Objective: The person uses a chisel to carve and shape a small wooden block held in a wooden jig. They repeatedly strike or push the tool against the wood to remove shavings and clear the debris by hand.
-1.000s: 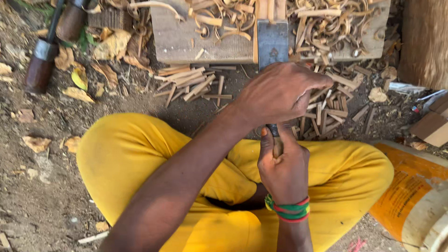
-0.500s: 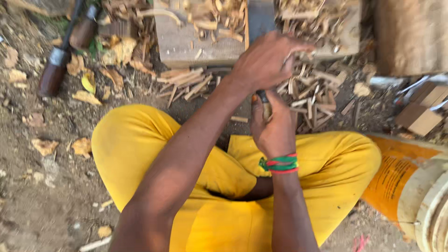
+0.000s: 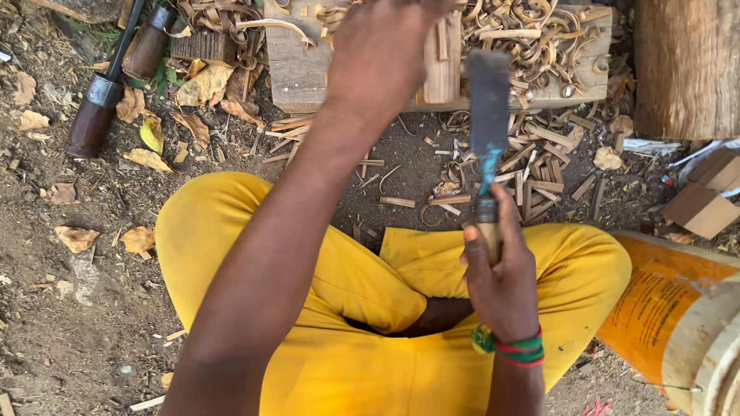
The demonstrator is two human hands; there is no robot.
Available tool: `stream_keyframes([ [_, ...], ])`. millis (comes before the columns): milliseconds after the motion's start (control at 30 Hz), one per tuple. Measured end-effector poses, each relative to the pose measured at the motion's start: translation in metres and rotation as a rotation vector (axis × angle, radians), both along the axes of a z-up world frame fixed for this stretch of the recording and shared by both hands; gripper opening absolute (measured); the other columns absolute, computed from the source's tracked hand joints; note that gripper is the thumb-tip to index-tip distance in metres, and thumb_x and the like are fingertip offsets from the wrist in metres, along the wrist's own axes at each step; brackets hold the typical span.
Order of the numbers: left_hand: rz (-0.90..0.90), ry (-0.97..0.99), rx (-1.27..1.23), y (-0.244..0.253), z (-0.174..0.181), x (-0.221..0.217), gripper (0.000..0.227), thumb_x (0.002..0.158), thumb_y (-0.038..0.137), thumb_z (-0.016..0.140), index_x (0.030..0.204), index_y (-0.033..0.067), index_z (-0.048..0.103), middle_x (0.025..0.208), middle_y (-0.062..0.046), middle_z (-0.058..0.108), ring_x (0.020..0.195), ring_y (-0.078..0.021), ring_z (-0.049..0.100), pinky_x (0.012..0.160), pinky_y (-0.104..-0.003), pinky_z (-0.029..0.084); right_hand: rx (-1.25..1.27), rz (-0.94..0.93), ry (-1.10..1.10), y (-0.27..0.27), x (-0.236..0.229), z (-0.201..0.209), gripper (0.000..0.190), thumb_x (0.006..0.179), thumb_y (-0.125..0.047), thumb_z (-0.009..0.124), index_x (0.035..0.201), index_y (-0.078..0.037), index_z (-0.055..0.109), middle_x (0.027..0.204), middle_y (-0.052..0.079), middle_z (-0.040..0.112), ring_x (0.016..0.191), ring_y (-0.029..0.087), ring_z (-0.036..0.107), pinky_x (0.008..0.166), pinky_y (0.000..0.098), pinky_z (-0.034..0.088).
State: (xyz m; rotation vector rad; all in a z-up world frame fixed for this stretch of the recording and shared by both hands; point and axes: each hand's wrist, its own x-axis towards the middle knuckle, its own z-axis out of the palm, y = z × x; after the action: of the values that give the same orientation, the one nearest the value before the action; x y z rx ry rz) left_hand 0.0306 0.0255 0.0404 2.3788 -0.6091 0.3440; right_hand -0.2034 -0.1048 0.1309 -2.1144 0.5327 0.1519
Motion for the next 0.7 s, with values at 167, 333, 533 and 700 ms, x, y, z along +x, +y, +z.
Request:
stream_keyframes([
  [167,-0.022,-0.035,-0.009,-0.012,-0.018,0.011,0.035,0.075,-0.003,0.069,0.109,0.007,0.072,0.094,-0.02,0.073,0.088,-0.038,0.073,0.078,-0.05,0.059,-0.29,0.07,-0.06,0.008,-0.003,-0.006,0.048,0.102,-0.015,0.065,0.147,-0.005,0.054,0.086,0.014,0.067,0.065,0.016,0.061,0.062,0.0339,0.052],
  [333,-0.021,0.004,-0.031,-0.015,-0.026,0.016,0.024,0.075,0.0,0.069,0.099,0.0022,0.072,0.084,-0.021,0.073,0.079,-0.0384,0.073,0.073,-0.05,0.059,-0.341,0.188,-0.166,0.007,0.012,-0.011,0.043,0.102,-0.012,0.064,0.143,-0.003,0.056,0.105,0.021,0.073,0.087,0.028,0.074,0.073,0.036,0.056],
  [533,0.026,0.141,-0.045,-0.023,-0.032,0.021,0.01,0.095,0.012,0.069,0.092,0.0038,0.073,0.074,-0.018,0.073,0.066,-0.0315,0.074,0.063,-0.046,0.061,-0.345,0.16,0.001,0.012,0.03,-0.002,0.047,0.1,-0.011,0.063,0.146,-0.009,0.055,0.09,0.022,0.07,0.077,0.033,0.072,0.066,0.0373,0.054],
  [700,0.217,-0.014,0.061,-0.009,-0.032,0.026,0.006,0.084,0.01,0.072,0.082,0.0061,0.076,0.067,-0.018,0.071,0.059,-0.0329,0.072,0.053,-0.046,0.059,-0.363,0.137,0.072,0.013,0.039,0.003,0.05,0.098,-0.011,0.065,0.147,-0.012,0.055,0.069,0.021,0.063,0.056,0.031,0.064,0.058,0.0373,0.051],
])
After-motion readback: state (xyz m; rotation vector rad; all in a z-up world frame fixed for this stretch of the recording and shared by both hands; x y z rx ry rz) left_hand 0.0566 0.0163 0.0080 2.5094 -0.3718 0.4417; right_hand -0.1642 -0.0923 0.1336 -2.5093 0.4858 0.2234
